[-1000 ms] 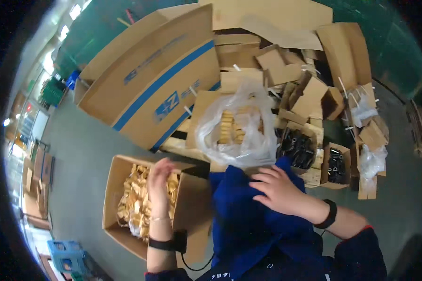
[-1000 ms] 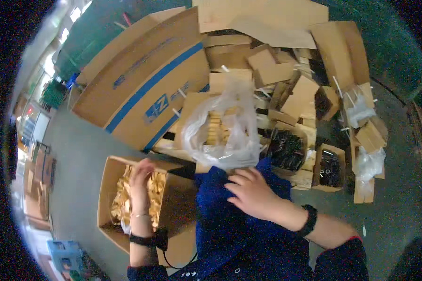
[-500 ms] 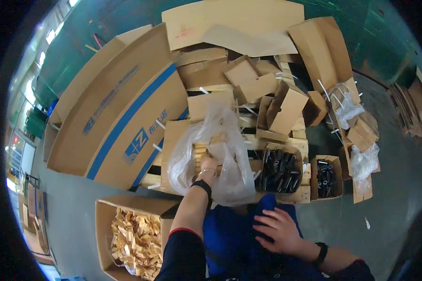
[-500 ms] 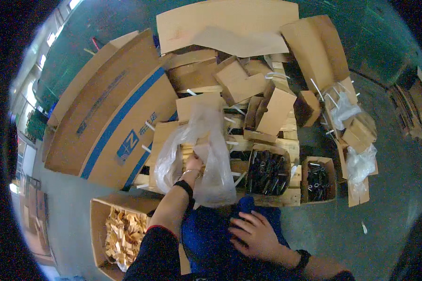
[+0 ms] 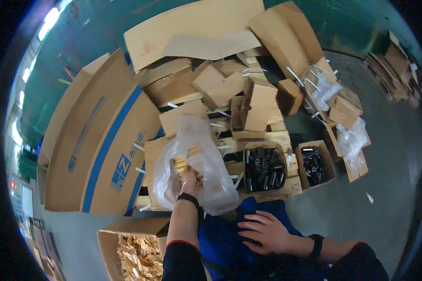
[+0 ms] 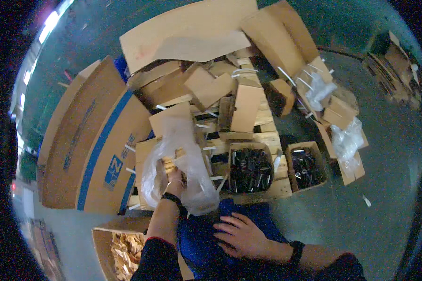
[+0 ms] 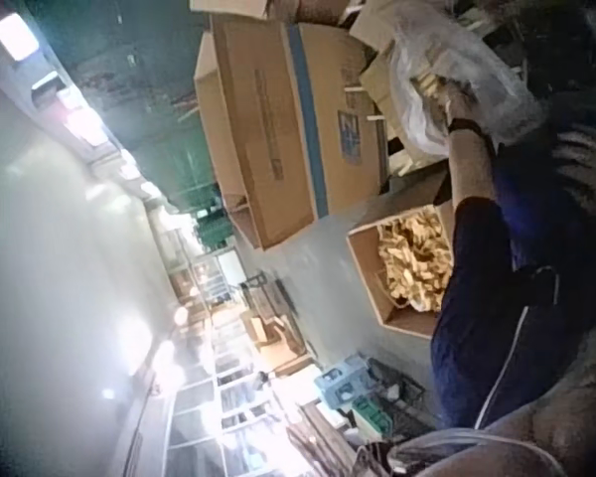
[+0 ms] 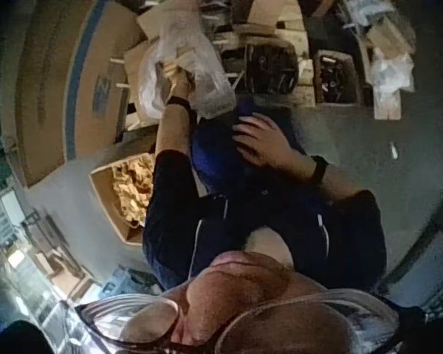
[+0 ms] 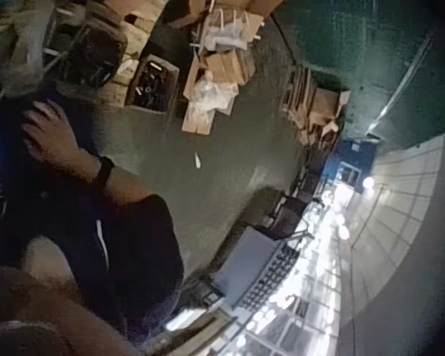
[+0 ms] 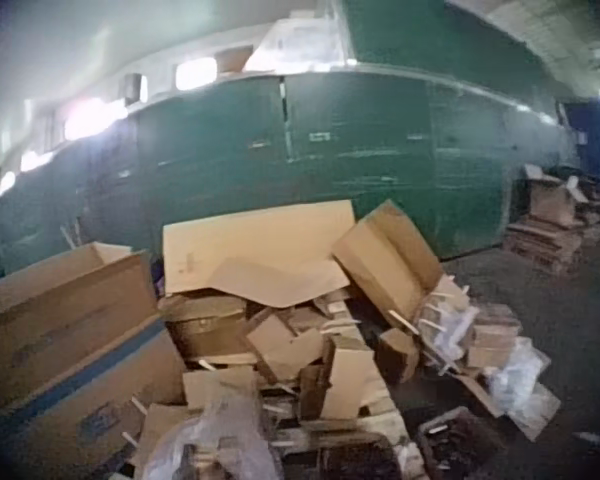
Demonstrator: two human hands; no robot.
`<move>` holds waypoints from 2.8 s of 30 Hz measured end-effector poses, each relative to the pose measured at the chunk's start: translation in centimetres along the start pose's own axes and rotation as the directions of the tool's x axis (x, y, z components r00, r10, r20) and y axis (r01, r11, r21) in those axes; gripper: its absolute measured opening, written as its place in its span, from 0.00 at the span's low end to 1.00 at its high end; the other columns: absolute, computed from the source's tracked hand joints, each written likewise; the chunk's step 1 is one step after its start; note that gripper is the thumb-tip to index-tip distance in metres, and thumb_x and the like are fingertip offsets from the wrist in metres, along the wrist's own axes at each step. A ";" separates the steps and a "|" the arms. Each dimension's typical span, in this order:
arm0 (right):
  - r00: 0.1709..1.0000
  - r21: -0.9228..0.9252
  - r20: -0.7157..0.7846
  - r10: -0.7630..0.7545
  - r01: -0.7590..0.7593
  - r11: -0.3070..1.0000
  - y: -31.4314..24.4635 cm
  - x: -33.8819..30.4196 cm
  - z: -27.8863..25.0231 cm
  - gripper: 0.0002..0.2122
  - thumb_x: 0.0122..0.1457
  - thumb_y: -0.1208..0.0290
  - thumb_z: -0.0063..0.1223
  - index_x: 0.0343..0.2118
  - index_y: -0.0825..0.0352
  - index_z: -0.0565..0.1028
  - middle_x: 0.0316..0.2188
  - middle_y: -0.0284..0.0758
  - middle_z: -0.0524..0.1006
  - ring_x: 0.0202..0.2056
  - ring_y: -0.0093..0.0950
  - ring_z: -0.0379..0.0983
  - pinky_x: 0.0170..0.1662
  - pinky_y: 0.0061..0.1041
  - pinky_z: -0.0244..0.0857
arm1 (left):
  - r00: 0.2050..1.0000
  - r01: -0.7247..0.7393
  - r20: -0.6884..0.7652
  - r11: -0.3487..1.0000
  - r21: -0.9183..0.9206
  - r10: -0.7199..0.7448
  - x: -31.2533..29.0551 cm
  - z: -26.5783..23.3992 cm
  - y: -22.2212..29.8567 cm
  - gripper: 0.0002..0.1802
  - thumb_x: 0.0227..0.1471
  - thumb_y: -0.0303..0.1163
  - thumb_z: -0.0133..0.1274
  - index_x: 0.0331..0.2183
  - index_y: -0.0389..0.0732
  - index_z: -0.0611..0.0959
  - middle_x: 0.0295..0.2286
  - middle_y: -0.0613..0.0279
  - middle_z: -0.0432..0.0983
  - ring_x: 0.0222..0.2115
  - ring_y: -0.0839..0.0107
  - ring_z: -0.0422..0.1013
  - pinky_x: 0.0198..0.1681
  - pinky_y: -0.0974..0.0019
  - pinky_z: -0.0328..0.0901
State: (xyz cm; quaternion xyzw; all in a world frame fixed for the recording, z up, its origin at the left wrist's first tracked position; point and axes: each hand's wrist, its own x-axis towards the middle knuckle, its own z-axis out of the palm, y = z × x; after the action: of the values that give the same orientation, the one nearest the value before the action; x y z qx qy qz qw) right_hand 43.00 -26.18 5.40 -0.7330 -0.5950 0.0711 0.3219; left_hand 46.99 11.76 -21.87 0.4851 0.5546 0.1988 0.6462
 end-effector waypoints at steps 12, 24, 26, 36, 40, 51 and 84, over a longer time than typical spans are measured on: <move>0.923 0.217 -0.326 0.204 -0.137 0.966 -0.3 0.3 -2.5 0.20 0.41 0.66 0.58 0.38 0.66 0.69 0.37 0.37 0.68 0.40 0.35 0.64 0.45 0.30 0.56 | 0.409 -0.912 0.698 0.293 0.287 0.588 -29.4 -3.3 17.6 0.03 0.43 0.21 0.45 0.25 0.34 0.73 0.23 0.53 0.69 0.25 0.60 0.67 0.29 0.66 0.62; 0.986 0.554 -0.020 0.166 -0.127 0.823 -4.1 -1.2 -4.8 0.15 0.44 0.63 0.56 0.29 0.70 0.69 0.21 0.40 0.69 0.24 0.36 0.66 0.27 0.28 0.60 | 0.537 -0.562 0.760 0.827 -0.003 0.367 -43.2 -7.4 14.9 0.09 0.42 0.24 0.53 0.31 0.33 0.76 0.25 0.62 0.71 0.25 0.77 0.67 0.29 0.75 0.63; 0.984 0.531 -0.017 0.177 -0.141 0.836 -4.3 -1.7 -4.8 0.15 0.44 0.63 0.56 0.29 0.70 0.69 0.21 0.39 0.69 0.24 0.35 0.67 0.27 0.28 0.60 | 0.545 -0.614 0.752 0.787 0.057 0.371 -43.9 -7.2 14.3 0.08 0.40 0.23 0.54 0.29 0.33 0.77 0.25 0.62 0.72 0.25 0.77 0.68 0.29 0.76 0.63; 0.984 0.393 -0.130 0.120 -0.060 0.918 -5.2 -2.4 -7.3 0.05 0.45 0.73 0.52 0.24 0.68 0.70 0.21 0.36 0.69 0.25 0.34 0.67 0.28 0.27 0.62 | 0.368 -0.899 0.723 0.421 0.117 0.584 -46.3 -5.9 13.6 0.04 0.33 0.21 0.56 0.19 0.35 0.77 0.19 0.58 0.72 0.21 0.68 0.69 0.25 0.72 0.63; 0.977 0.356 -0.177 0.120 -0.050 0.933 -5.0 -2.6 -7.2 0.04 0.44 0.75 0.51 0.23 0.67 0.70 0.20 0.36 0.69 0.24 0.33 0.67 0.27 0.27 0.62 | 0.353 -0.917 0.748 0.364 0.160 0.562 -47.3 -5.6 13.8 0.06 0.31 0.21 0.57 0.20 0.35 0.77 0.20 0.58 0.72 0.22 0.65 0.69 0.25 0.70 0.64; 0.732 0.990 0.130 0.669 -0.127 -0.054 -3.8 -4.1 -5.4 0.04 0.50 0.75 0.45 0.23 0.68 0.70 0.14 0.27 0.65 0.16 0.15 0.59 0.18 0.12 0.50 | -0.042 -0.998 0.487 -0.055 0.011 0.872 -47.1 -7.3 12.8 0.09 0.29 0.17 0.51 0.20 0.39 0.76 0.20 0.60 0.72 0.20 0.67 0.69 0.24 0.70 0.64; 0.809 0.931 0.364 0.461 -0.312 -0.189 -4.4 -5.5 -3.4 0.09 0.55 0.66 0.42 0.27 0.67 0.69 0.19 0.26 0.68 0.23 0.16 0.62 0.27 0.13 0.55 | 0.427 -0.170 0.882 0.975 -0.141 0.202 -45.7 -5.4 7.4 0.34 0.51 0.56 0.22 0.35 0.35 0.71 0.23 0.61 0.70 0.22 0.74 0.64 0.25 0.74 0.58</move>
State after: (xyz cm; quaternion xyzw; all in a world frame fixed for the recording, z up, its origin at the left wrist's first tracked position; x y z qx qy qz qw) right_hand 39.45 -32.17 9.01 -0.4221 -0.0872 0.5258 0.7333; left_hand 30.17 -19.00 8.76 0.5651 0.0732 -0.0066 0.8218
